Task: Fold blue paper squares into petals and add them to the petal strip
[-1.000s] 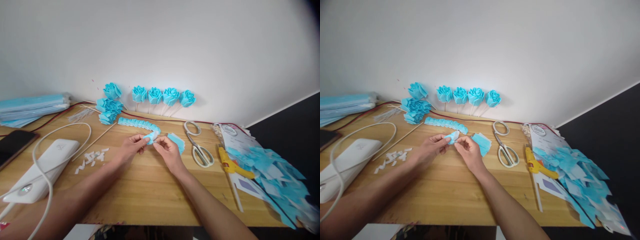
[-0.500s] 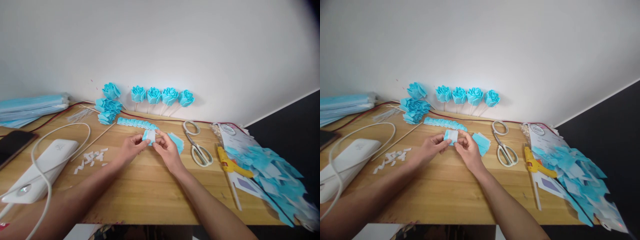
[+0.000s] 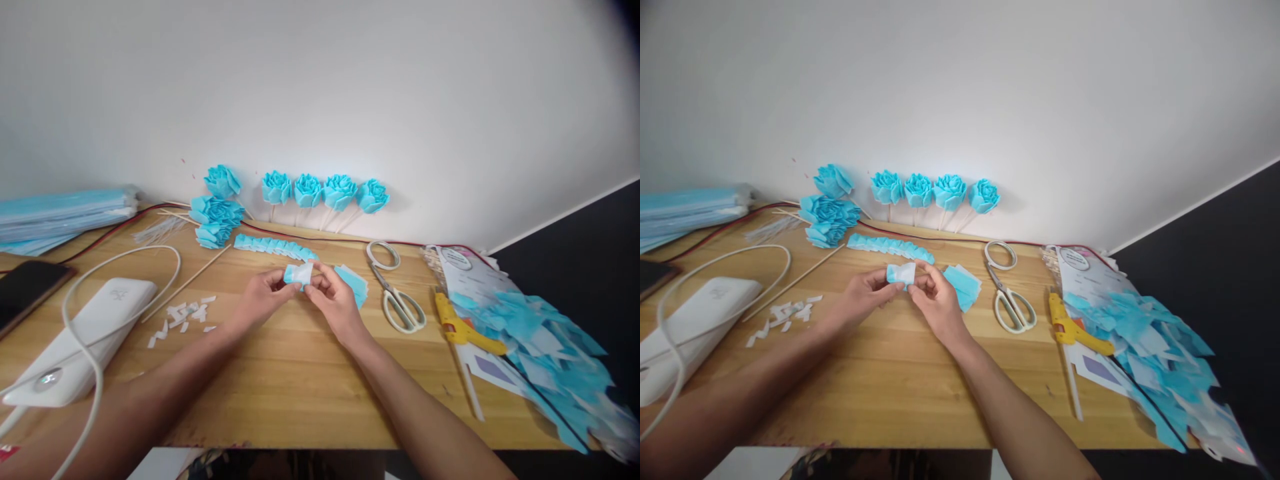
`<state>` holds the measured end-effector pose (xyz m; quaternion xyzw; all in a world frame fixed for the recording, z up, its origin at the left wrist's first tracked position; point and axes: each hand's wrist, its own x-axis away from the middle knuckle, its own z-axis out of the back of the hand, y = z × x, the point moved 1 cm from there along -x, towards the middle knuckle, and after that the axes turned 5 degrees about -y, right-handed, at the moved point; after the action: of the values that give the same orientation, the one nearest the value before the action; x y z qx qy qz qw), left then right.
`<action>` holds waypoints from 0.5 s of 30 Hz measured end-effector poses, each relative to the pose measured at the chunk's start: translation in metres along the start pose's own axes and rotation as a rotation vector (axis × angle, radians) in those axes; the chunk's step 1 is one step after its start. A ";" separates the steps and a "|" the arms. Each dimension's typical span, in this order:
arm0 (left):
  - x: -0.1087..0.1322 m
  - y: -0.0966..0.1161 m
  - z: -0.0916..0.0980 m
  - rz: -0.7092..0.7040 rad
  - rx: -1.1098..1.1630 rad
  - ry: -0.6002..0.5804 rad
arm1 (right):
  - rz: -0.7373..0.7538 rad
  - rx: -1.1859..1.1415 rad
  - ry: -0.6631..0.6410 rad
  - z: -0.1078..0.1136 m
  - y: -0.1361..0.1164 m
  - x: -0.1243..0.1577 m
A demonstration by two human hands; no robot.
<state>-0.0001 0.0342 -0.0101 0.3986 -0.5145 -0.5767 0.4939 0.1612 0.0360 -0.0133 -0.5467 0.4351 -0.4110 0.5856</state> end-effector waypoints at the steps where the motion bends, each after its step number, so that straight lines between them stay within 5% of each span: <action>1: 0.000 0.001 0.000 0.011 0.020 0.000 | -0.003 -0.003 -0.004 0.000 -0.001 0.000; 15: 0.002 0.004 -0.002 0.017 0.108 -0.102 | 0.007 0.006 -0.015 0.002 -0.002 0.001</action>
<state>0.0026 0.0323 -0.0062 0.3904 -0.5728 -0.5634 0.4495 0.1632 0.0350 -0.0110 -0.5467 0.4313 -0.4060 0.5919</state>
